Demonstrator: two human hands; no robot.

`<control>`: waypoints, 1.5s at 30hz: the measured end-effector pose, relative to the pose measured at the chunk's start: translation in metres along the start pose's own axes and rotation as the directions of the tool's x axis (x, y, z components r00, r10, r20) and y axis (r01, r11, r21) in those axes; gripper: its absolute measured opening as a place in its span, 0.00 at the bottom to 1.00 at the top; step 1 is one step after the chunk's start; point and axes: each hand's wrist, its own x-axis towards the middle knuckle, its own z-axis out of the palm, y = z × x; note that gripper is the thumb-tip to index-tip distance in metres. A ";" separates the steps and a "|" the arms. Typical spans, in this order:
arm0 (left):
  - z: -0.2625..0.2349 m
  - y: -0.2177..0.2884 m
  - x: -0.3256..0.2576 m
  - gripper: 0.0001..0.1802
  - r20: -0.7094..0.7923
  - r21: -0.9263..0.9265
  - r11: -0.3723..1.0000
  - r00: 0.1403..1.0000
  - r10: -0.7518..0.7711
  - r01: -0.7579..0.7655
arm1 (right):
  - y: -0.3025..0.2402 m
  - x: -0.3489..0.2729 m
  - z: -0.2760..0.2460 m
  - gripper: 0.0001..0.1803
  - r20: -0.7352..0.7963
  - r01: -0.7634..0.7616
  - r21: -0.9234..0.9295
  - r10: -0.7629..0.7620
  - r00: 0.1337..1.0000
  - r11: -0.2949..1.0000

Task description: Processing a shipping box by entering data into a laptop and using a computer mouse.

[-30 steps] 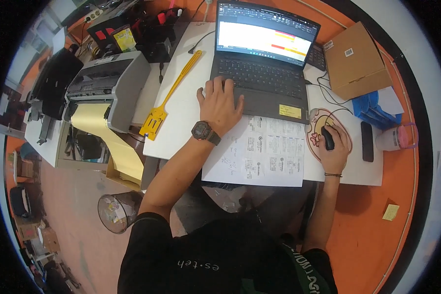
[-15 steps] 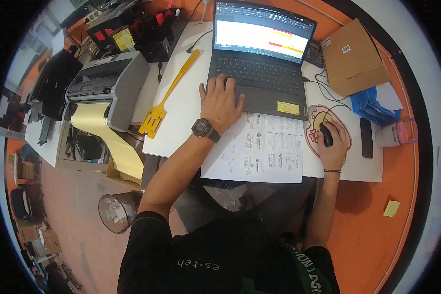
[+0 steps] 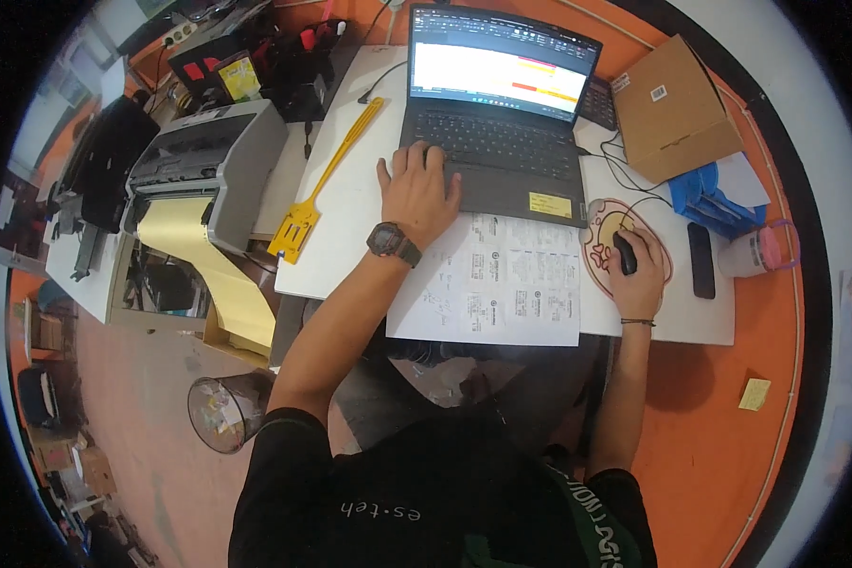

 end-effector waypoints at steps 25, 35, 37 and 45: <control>-0.013 0.010 0.044 0.16 0.061 0.149 0.988 0.998 0.036 -0.044 | -0.086 0.071 0.092 0.16 0.063 0.170 0.137 -0.180 0.982 0.976; -0.015 0.016 0.023 0.23 0.052 0.150 0.989 0.999 0.002 -0.010 | -0.084 0.082 0.075 0.17 0.166 0.143 0.087 -0.156 0.974 0.986; -0.013 0.014 0.017 0.24 0.063 0.154 0.988 0.998 0.011 -0.020 | -0.086 0.077 0.076 0.17 0.186 0.132 0.092 -0.147 0.971 0.987; -0.007 0.017 0.013 0.27 0.070 0.144 0.989 0.998 0.008 -0.018 | -0.089 0.075 0.079 0.19 0.185 0.134 0.144 -0.160 0.970 0.980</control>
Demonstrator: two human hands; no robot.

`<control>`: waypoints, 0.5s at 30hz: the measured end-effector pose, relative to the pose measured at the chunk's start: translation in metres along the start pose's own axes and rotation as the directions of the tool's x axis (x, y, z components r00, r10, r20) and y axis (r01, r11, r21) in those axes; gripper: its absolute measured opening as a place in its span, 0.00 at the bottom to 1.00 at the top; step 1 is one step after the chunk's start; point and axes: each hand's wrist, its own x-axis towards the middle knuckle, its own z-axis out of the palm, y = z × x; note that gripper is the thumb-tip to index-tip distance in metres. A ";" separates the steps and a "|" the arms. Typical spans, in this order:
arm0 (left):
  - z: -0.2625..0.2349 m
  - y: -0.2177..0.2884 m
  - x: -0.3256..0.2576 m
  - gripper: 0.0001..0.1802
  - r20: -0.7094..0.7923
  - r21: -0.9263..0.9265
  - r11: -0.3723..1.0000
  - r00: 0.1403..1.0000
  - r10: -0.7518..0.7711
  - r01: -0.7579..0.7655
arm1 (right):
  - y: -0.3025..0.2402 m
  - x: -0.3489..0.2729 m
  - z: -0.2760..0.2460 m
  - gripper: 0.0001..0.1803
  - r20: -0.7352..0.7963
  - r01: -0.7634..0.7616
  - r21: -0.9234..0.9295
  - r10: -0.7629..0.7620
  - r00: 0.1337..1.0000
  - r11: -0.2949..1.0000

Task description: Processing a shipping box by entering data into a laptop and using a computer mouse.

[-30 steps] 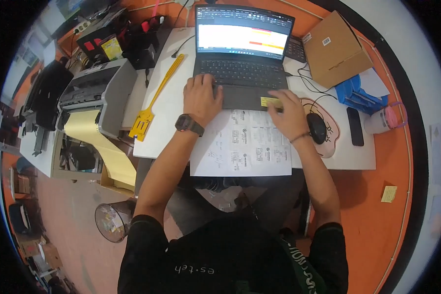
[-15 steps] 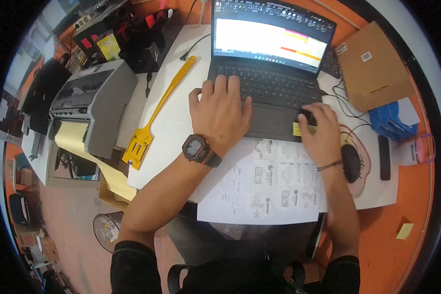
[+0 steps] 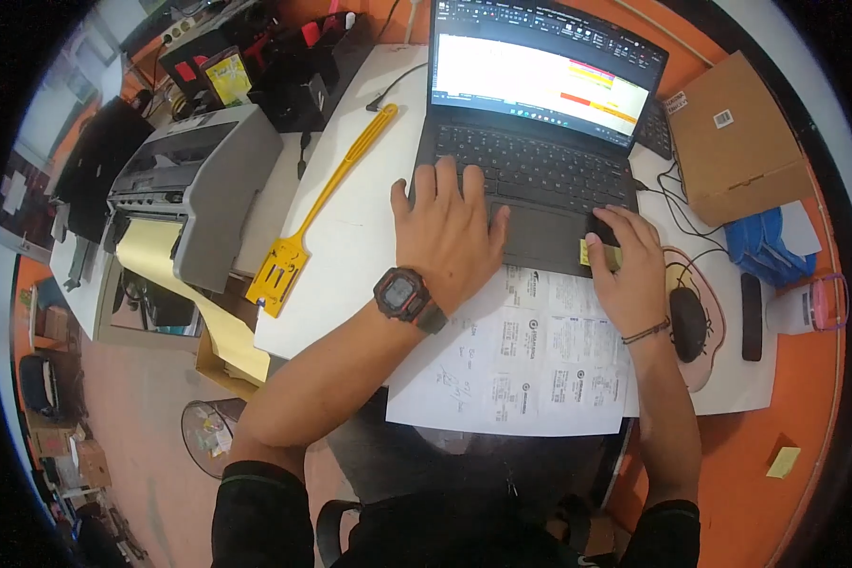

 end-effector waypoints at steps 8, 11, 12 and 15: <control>-0.009 0.001 0.007 0.26 0.075 -0.001 0.999 0.996 -0.044 0.044 | 0.005 0.002 0.006 0.19 -0.045 0.006 -0.012 -0.007 0.999 1.000; -0.004 -0.004 0.009 0.26 0.009 0.014 1.000 1.000 -0.028 0.028 | 0.003 0.000 0.006 0.20 -0.071 0.017 -0.037 -0.020 0.997 0.999; -0.003 -0.005 0.008 0.26 0.006 0.015 1.000 1.000 -0.025 0.025 | 0.003 -0.001 0.008 0.21 -0.050 0.003 -0.023 -0.004 0.999 1.000; 0.000 -0.005 0.008 0.26 0.020 0.025 0.999 0.999 -0.040 0.039 | 0.001 -0.002 0.008 0.22 -0.047 -0.014 -0.017 0.013 0.999 1.000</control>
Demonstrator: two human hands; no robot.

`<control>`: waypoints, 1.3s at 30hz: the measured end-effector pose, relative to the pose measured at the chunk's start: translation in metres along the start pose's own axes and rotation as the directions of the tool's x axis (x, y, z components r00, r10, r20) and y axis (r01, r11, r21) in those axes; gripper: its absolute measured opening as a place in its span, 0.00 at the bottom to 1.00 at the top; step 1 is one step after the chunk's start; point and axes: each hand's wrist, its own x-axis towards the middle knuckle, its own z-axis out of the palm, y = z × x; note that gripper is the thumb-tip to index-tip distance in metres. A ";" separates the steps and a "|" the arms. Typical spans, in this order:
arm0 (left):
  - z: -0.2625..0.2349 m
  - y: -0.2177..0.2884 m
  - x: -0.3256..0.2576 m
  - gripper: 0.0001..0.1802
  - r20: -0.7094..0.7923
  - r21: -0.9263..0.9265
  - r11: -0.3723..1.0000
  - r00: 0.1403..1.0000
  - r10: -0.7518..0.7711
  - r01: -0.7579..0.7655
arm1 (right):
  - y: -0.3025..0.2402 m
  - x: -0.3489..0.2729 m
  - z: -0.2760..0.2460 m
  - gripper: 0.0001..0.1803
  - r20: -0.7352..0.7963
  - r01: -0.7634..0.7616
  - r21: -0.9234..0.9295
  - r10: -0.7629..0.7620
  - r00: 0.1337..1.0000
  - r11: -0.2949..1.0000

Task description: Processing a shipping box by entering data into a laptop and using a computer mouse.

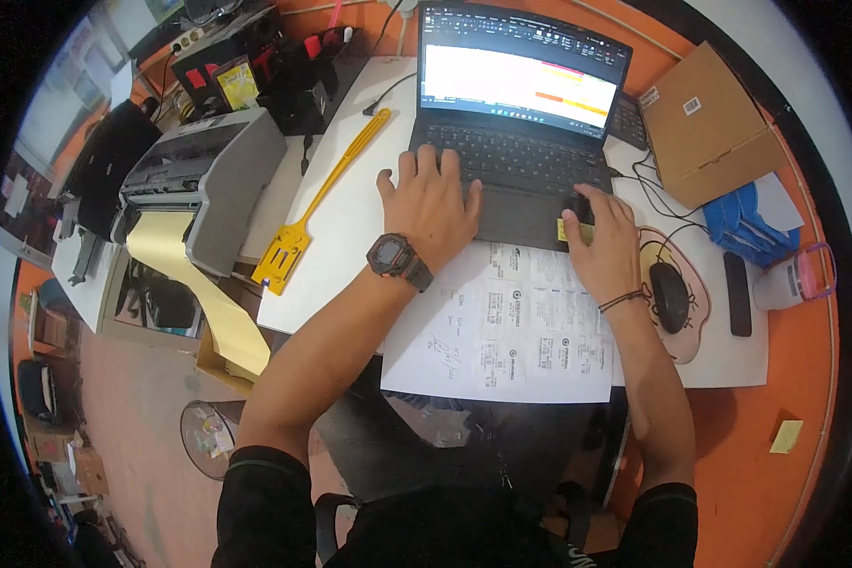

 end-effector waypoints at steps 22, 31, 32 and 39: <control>0.005 -0.004 0.001 0.21 -0.088 -0.088 0.994 0.994 0.061 -0.069 | -0.004 0.000 0.000 0.21 -0.041 -0.017 -0.011 0.017 0.999 1.000; 0.009 0.000 0.003 0.20 -0.082 -0.104 0.991 0.994 0.074 -0.082 | -0.001 -0.003 0.000 0.23 -0.034 -0.017 -0.035 0.016 0.999 0.999; 0.008 -0.003 0.001 0.21 -0.083 -0.098 0.992 0.994 0.070 -0.078 | -0.003 -0.002 0.001 0.23 -0.036 -0.018 -0.034 0.017 0.999 0.999; 0.014 -0.002 0.001 0.19 -0.146 -0.133 0.983 0.984 0.107 -0.126 | -0.003 -0.003 0.002 0.24 -0.027 0.005 -0.054 -0.007 1.000 0.999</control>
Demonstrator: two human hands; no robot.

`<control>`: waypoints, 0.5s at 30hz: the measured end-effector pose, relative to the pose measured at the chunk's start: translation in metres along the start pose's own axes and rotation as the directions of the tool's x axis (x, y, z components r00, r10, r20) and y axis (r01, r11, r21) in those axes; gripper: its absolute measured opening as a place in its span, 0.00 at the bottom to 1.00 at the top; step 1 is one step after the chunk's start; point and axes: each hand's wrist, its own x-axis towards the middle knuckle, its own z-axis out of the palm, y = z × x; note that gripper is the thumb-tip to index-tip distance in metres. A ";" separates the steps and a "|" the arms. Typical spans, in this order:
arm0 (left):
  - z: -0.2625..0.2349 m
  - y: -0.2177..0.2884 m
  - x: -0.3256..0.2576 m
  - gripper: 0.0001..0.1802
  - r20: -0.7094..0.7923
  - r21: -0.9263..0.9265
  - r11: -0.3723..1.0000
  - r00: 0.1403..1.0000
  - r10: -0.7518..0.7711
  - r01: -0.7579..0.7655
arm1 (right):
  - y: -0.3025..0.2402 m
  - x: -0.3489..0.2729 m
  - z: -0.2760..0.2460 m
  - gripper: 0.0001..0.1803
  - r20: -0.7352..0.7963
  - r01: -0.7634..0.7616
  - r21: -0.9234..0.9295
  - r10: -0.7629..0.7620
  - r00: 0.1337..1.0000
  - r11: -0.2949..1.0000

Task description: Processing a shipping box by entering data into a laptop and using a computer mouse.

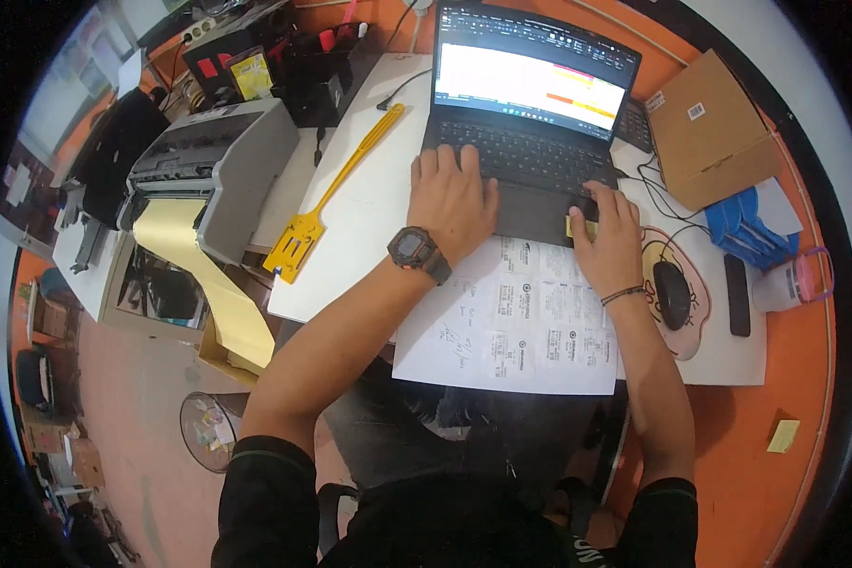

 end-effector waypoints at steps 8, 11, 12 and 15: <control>-0.002 0.001 0.002 0.21 0.003 0.055 0.998 1.000 0.025 -0.025 | 0.000 0.001 0.000 0.23 -0.031 0.008 0.020 -0.007 1.000 1.000; 0.001 0.001 -0.003 0.20 -0.049 0.097 0.995 0.998 0.025 -0.020 | -0.004 0.000 0.001 0.23 -0.023 0.013 0.005 -0.013 1.000 1.000; 0.000 0.001 -0.002 0.20 -0.052 0.094 0.995 0.998 0.025 -0.020 | -0.004 0.000 0.001 0.22 -0.022 0.018 0.002 -0.018 1.000 1.000; -0.003 0.003 -0.001 0.20 -0.004 0.118 0.993 1.000 0.002 -0.002 | -0.004 -0.002 -0.001 0.22 -0.006 0.016 0.004 -0.016 1.000 1.000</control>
